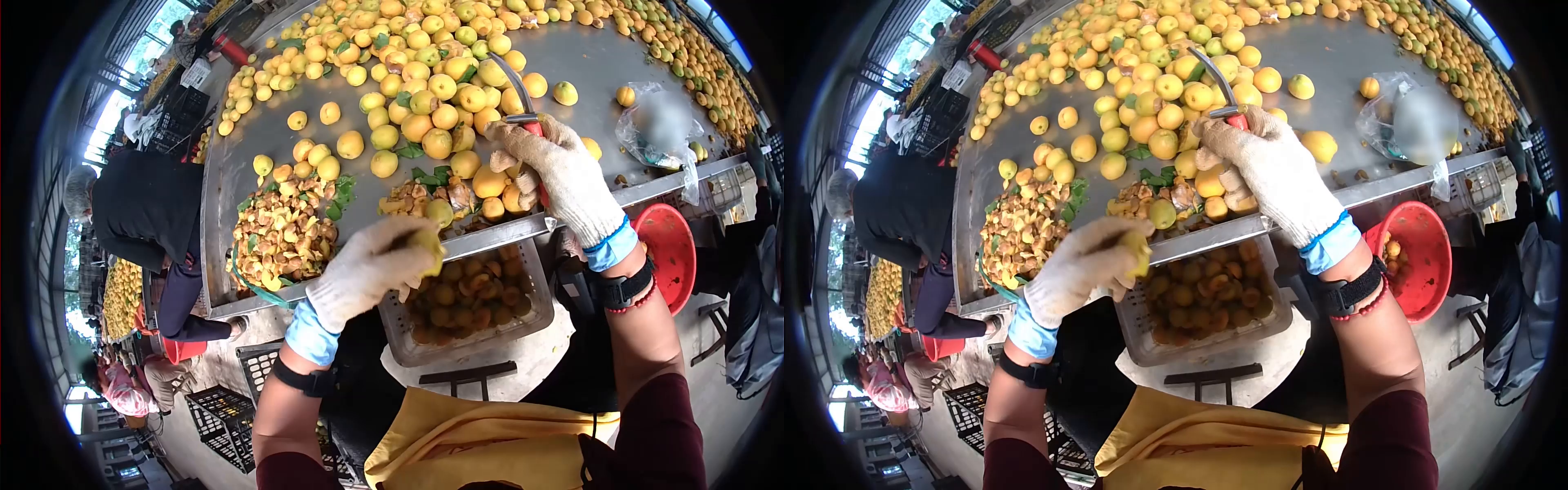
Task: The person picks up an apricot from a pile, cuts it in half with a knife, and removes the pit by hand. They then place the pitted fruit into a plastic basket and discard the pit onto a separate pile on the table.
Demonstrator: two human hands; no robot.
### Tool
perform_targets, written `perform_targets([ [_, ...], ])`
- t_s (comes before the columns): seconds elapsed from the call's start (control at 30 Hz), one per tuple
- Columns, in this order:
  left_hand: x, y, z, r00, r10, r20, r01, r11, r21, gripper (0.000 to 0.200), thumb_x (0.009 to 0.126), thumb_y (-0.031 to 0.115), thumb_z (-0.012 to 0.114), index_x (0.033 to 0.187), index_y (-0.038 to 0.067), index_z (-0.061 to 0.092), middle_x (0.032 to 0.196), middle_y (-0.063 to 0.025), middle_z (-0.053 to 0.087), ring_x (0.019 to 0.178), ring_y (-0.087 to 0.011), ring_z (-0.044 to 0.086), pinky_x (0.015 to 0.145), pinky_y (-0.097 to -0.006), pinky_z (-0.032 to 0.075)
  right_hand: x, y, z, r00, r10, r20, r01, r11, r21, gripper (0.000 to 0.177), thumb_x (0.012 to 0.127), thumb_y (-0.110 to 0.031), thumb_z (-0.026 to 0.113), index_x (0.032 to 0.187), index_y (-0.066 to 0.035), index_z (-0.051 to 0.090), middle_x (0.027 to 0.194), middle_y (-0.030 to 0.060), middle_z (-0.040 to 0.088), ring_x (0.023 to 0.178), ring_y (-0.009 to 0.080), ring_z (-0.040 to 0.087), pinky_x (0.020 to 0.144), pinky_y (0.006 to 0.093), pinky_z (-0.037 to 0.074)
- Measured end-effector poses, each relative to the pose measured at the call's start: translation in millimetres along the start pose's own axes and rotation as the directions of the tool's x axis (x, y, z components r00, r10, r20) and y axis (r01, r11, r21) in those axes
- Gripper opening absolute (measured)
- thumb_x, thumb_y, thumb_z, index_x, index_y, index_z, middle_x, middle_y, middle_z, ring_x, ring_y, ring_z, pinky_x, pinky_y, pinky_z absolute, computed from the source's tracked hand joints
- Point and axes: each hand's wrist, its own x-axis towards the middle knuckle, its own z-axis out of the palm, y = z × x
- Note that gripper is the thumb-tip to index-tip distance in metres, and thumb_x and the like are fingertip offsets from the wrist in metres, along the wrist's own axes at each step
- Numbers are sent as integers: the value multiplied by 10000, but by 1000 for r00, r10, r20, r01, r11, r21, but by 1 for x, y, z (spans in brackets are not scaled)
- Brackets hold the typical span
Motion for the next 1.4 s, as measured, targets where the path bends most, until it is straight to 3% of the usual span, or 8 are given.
perform_targets([
  [0.17,24,10,9,951,162,-262,-107,972,211,336,981,210,679,1255,17,684,967,-76,732,794,-165,677,745,-304,544,3,-8,-16,998,-48,-29,50,997,60,256,1025,-235,626,1143,-13,672,870,20,725,573,55,566,479,209,474],
  [0.27,94,11,16,881,454,-135,-276,725,631,316,973,237,629,1245,85,684,1064,-170,731,988,-352,707,869,-422,560,24,-5,-40,972,-205,113,98,794,600,355,1090,-212,497,1313,46,593,1053,127,749,716,114,645,634,243,568],
  [0.3,115,13,22,874,480,-72,-271,605,749,315,970,242,611,1245,106,681,1112,-192,718,1073,-393,685,920,-455,552,11,-26,-21,993,-90,-77,118,702,702,388,1105,-234,474,1346,57,561,1086,153,738,753,147,659,668,270,588],
  [0.53,146,41,58,963,173,207,-234,149,961,452,883,301,659,1271,71,646,1239,-171,658,1117,-374,676,938,-458,569,3,-16,-40,997,78,18,-80,952,295,364,1094,-330,534,1174,14,620,915,62,713,564,78,508,523,245,490],
  [0.83,128,4,53,926,321,199,-237,82,968,582,865,363,735,1362,110,566,1161,-144,648,1012,-345,698,826,-474,581,-15,-22,-34,994,-106,23,91,932,351,337,1066,-318,559,1243,-34,597,1035,104,709,726,155,685,607,305,605],
  [1.1,102,-2,44,972,224,-65,88,-93,992,735,815,340,793,1437,100,483,1225,-151,567,1037,-350,656,825,-457,578,-19,31,1,978,183,98,-140,930,-341,435,1046,-385,598,1194,23,631,880,79,702,627,152,692,523,282,583],
  [1.27,73,19,36,930,339,-144,32,314,949,703,781,327,851,1369,82,553,1190,-167,621,1076,-345,665,890,-474,575,-19,26,12,967,233,106,-234,972,-3,475,1053,-419,576,1310,-19,578,1065,92,698,708,157,712,529,270,594],
  [1.4,31,23,44,666,743,-69,-478,497,724,810,792,306,862,1484,61,519,1318,-210,605,1143,-382,624,979,-443,533,-32,20,28,954,105,280,-175,955,239,465,1093,-447,501,1340,-57,561,1025,65,696,692,156,705,526,285,603],
])
